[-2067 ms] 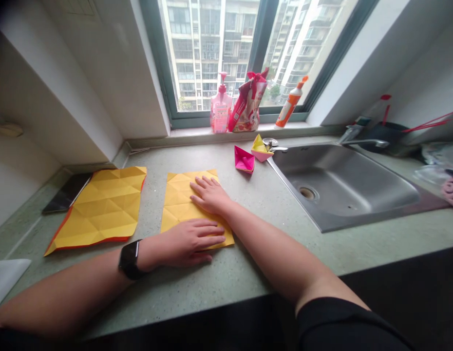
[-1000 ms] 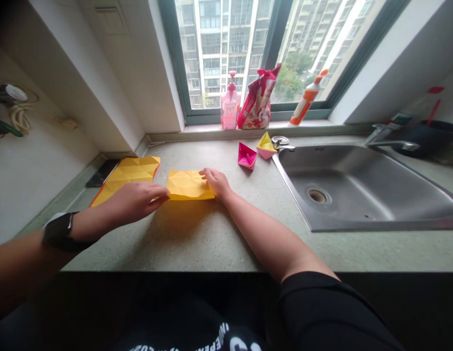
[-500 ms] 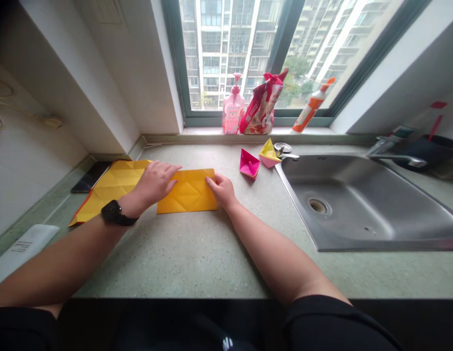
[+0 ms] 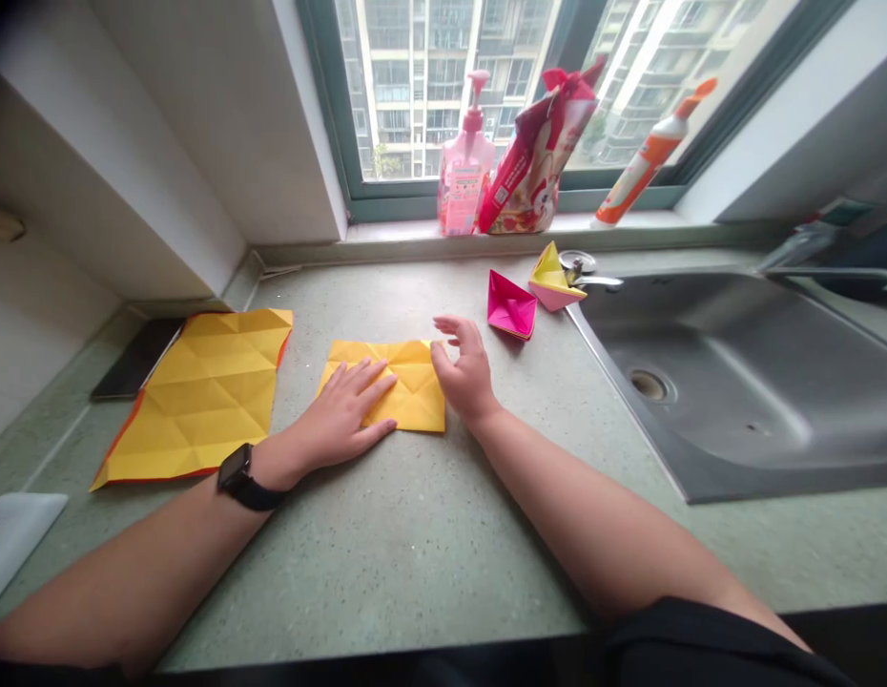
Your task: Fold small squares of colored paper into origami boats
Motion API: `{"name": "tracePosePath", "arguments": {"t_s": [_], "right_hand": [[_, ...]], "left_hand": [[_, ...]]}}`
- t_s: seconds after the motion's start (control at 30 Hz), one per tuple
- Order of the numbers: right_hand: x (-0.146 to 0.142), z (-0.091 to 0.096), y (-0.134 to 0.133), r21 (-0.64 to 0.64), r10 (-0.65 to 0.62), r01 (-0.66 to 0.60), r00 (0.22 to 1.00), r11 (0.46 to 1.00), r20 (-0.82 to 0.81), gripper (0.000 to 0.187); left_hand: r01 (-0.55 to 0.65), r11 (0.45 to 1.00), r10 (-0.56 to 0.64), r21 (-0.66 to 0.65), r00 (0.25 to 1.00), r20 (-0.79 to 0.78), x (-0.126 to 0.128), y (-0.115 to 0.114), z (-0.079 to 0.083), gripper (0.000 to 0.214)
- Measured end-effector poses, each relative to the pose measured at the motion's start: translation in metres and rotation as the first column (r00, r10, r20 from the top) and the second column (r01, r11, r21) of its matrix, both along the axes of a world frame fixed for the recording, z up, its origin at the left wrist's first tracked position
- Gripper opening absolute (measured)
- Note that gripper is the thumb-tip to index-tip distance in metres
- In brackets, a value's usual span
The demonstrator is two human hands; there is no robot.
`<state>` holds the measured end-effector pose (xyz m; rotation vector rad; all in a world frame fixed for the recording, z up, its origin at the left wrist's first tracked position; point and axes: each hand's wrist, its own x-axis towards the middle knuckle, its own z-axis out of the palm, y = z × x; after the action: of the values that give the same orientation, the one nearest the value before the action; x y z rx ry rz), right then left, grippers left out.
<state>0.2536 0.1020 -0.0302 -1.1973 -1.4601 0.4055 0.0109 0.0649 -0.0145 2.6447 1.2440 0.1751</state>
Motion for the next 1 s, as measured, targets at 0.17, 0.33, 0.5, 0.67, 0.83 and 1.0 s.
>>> {"name": "tracePosePath", "arguments": {"t_s": [0.17, 0.33, 0.5, 0.67, 0.83, 1.0], "right_hand": [[-0.005, 0.011, -0.013, 0.151, 0.130, -0.160, 0.973, 0.976, 0.191, 0.020], [-0.011, 0.009, -0.022, 0.108, 0.286, -0.351, 0.877, 0.930, 0.385, 0.023], [-0.008, -0.001, -0.016, -0.065, 0.272, -0.274, 0.846, 0.960, 0.458, 0.026], [-0.003, -0.009, -0.004, -0.191, 0.282, -0.219, 0.855, 0.957, 0.435, 0.036], [-0.003, -0.009, -0.001, -0.214, 0.287, -0.214, 0.864, 0.953, 0.414, 0.037], [-0.005, -0.007, 0.000, -0.223, 0.280, -0.201, 0.865, 0.954, 0.417, 0.031]], "left_hand": [[-0.106, 0.994, 0.106, -0.019, 0.994, -0.041, 0.005, -0.003, 0.003, 0.069], [-0.208, 0.978, 0.208, -0.002, 0.977, -0.050, 0.009, -0.004, 0.003, 0.064], [-0.088, 0.991, 0.087, 0.102, 0.996, 0.019, 0.010, -0.009, 0.006, 0.052], [0.083, 0.987, -0.091, 0.140, 0.995, 0.052, 0.015, -0.022, 0.013, 0.023], [0.213, 0.968, -0.212, 0.133, 0.977, -0.015, 0.022, -0.040, 0.020, 0.027], [0.239, 0.964, -0.230, 0.114, 0.969, -0.085, 0.031, -0.052, 0.023, 0.054]]}}
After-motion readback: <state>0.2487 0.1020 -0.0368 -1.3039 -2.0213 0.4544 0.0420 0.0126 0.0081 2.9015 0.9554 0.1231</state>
